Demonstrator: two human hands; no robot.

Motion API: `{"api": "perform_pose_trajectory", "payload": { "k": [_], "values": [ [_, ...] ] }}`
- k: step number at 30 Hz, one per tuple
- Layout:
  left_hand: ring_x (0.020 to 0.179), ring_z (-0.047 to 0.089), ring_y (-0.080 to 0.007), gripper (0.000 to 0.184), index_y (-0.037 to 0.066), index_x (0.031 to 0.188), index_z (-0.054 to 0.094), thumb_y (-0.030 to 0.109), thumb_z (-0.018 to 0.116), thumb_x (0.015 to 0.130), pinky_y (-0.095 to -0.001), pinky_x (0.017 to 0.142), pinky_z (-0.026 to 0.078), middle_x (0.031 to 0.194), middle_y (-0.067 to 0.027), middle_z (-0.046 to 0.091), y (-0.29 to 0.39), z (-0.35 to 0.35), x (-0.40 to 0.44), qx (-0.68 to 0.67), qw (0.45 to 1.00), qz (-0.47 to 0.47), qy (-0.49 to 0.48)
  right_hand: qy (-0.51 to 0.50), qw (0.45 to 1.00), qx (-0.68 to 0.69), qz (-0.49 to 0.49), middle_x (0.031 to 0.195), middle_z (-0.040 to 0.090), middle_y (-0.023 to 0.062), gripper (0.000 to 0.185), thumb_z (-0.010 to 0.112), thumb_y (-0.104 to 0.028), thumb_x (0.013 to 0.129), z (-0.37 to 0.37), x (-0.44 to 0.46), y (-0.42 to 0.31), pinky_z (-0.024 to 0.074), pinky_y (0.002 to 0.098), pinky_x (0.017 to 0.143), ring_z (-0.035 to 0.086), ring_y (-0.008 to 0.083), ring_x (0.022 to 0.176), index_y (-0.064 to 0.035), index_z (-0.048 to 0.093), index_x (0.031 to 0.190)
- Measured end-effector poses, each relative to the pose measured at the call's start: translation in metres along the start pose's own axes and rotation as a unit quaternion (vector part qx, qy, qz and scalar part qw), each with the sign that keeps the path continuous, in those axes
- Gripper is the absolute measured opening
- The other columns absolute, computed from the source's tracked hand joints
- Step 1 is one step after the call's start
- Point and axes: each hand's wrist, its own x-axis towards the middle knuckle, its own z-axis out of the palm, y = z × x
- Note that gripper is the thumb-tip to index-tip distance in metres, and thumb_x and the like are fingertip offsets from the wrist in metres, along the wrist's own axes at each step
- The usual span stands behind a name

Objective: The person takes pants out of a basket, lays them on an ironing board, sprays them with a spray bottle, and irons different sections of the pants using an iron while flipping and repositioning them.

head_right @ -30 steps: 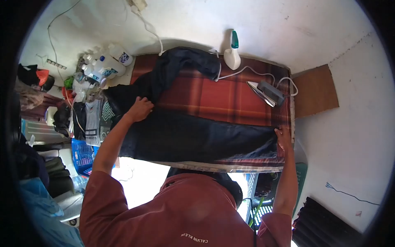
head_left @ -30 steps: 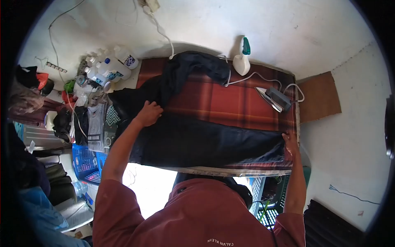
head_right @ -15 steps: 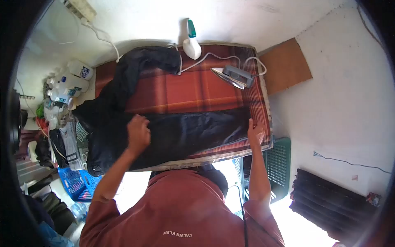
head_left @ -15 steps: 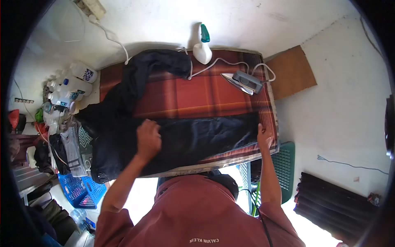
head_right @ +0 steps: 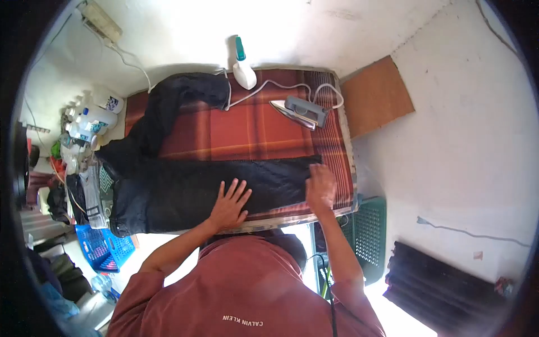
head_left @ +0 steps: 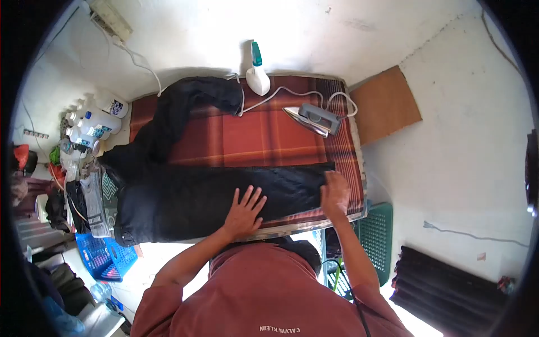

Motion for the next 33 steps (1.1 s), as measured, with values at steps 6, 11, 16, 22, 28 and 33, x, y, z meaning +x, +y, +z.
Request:
{"api": "perform_pose_trajectory", "payload": {
  "k": [6,11,16,22,28,33],
  "values": [
    [0.157,0.016,-0.0398,0.072,0.009,0.158,0.038,0.043,0.054,0.097,-0.0661,0.124,0.008,0.168,-0.0178,0.026,0.014,0.024,-0.003,0.009,0.998,-0.057,0.009,-0.109,0.983,-0.15,0.01,0.167,0.028,0.0203,0.073,0.04,-0.052,0.106,0.02,0.011,0.002,0.0063,0.0621,0.126,0.01,0.0369,0.16,0.0002,0.038,0.157],
    [0.158,0.013,-0.0385,0.071,0.009,0.16,0.036,0.045,0.052,0.1,-0.0642,0.125,0.007,0.169,-0.0167,0.024,0.043,0.04,-0.025,-0.019,0.988,-0.15,0.009,0.034,0.988,-0.048,-0.144,0.156,0.041,0.0287,0.074,0.06,-0.043,0.099,-0.04,0.141,-0.048,0.0217,0.0543,0.124,0.034,0.0413,0.149,0.006,0.041,0.152],
    [0.158,0.017,-0.039,0.07,0.008,0.16,0.037,0.043,0.054,0.101,-0.0622,0.126,0.008,0.168,-0.0184,0.027,0.039,0.038,-0.032,-0.053,0.991,-0.109,0.062,-0.055,0.978,-0.166,-0.114,0.118,0.07,0.0226,0.06,0.071,-0.053,0.091,-0.012,0.273,-0.04,0.0481,0.0546,0.096,0.065,0.0413,0.114,0.0001,0.063,0.118],
    [0.157,0.02,-0.0391,0.07,0.01,0.158,0.041,0.045,0.055,0.1,-0.0675,0.123,0.012,0.167,-0.0181,0.029,-0.029,0.042,-0.094,0.072,0.89,-0.416,0.172,-0.124,0.969,-0.035,-0.211,0.092,0.072,0.0272,0.053,0.069,-0.055,0.092,0.002,0.281,-0.036,0.0538,0.056,0.077,0.07,0.0465,0.088,-0.0041,0.065,0.107],
    [0.157,0.02,-0.0375,0.065,0.013,0.159,0.039,0.043,0.052,0.102,-0.0699,0.121,0.014,0.168,-0.0146,0.029,-0.06,0.013,-0.079,0.09,0.921,-0.359,0.122,-0.295,0.913,0.0,-0.283,0.091,0.074,0.0221,0.053,0.067,-0.054,0.094,-0.038,0.13,-0.162,0.0566,0.0507,0.072,0.073,0.0396,0.079,-0.0073,0.066,0.118],
    [0.157,0.022,-0.0309,0.059,0.02,0.16,0.038,0.037,0.05,0.104,-0.0716,0.12,0.015,0.168,-0.0068,0.03,-0.132,-0.007,-0.062,0.103,0.953,-0.265,0.104,-0.277,0.914,-0.025,-0.296,0.089,0.074,0.0214,0.051,0.066,-0.054,0.094,0.034,0.055,-0.19,0.058,0.0535,0.072,0.073,0.0425,0.079,-0.0052,0.065,0.108]
  ]
}}
